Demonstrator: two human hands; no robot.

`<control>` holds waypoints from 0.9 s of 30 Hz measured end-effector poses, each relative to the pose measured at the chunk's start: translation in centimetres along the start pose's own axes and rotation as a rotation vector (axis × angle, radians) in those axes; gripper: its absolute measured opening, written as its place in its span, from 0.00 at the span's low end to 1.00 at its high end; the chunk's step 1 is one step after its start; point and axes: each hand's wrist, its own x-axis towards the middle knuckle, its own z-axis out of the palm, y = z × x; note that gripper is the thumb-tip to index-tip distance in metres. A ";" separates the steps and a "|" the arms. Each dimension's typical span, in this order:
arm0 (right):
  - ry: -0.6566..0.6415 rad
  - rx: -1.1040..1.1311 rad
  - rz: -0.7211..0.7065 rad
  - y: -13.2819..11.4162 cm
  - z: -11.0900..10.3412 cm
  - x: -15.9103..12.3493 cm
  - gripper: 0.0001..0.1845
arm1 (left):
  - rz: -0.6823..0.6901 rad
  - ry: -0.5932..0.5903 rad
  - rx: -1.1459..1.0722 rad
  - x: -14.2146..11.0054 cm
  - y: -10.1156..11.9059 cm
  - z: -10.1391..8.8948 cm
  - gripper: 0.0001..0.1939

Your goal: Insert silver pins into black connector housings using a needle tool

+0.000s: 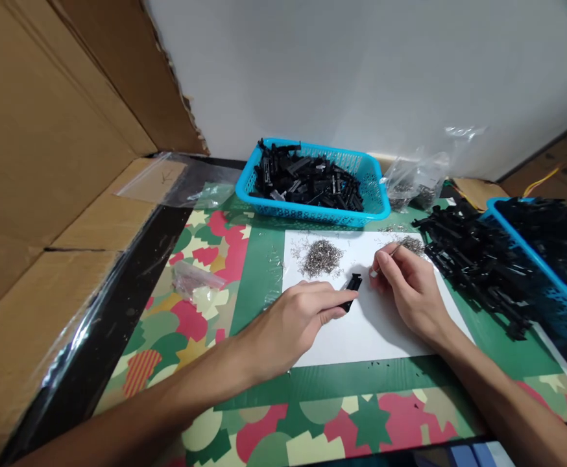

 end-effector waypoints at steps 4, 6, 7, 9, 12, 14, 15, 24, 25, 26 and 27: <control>-0.077 0.271 0.064 -0.2 0.0 0.5 0.24 | 0.046 0.008 -0.063 -0.3 0.2 -0.4 0.19; -0.186 0.334 0.115 -0.6 -0.2 0.7 0.23 | 0.065 0.011 -0.097 -0.3 0.1 -0.7 0.19; -0.240 0.348 0.139 -0.8 -0.4 0.8 0.22 | 0.056 0.008 -0.102 -0.3 0.1 -0.8 0.19; -0.319 0.339 0.157 -1.2 -0.7 0.9 0.23 | 0.051 0.016 -0.099 -0.2 0.1 -1.0 0.20; -0.369 0.307 0.139 -1.5 -1.2 1.1 0.22 | 0.041 -0.005 -0.058 -0.2 0.3 -1.3 0.20; -0.338 0.297 0.112 -1.5 -1.8 1.4 0.22 | 0.005 -0.010 0.013 -0.3 0.7 -1.4 0.20; -0.303 0.285 0.092 -1.4 -2.3 1.6 0.22 | -0.016 0.001 0.055 -0.3 0.8 -1.5 0.21; 0.537 -0.391 -0.079 -0.1 -11.6 4.8 0.31 | -0.060 -0.002 0.233 -1.0 1.2 -1.4 0.20; 0.610 -0.515 -0.056 0.1 -12.6 5.0 0.31 | -0.042 -0.013 0.244 -1.0 1.2 -1.3 0.19; 0.643 -0.621 0.000 0.3 -13.5 5.2 0.30 | -0.020 -0.022 0.254 -1.1 1.3 -1.2 0.19; 0.654 -0.710 0.069 0.5 -14.2 5.3 0.28 | 0.003 -0.030 0.261 -1.1 1.3 -1.2 0.18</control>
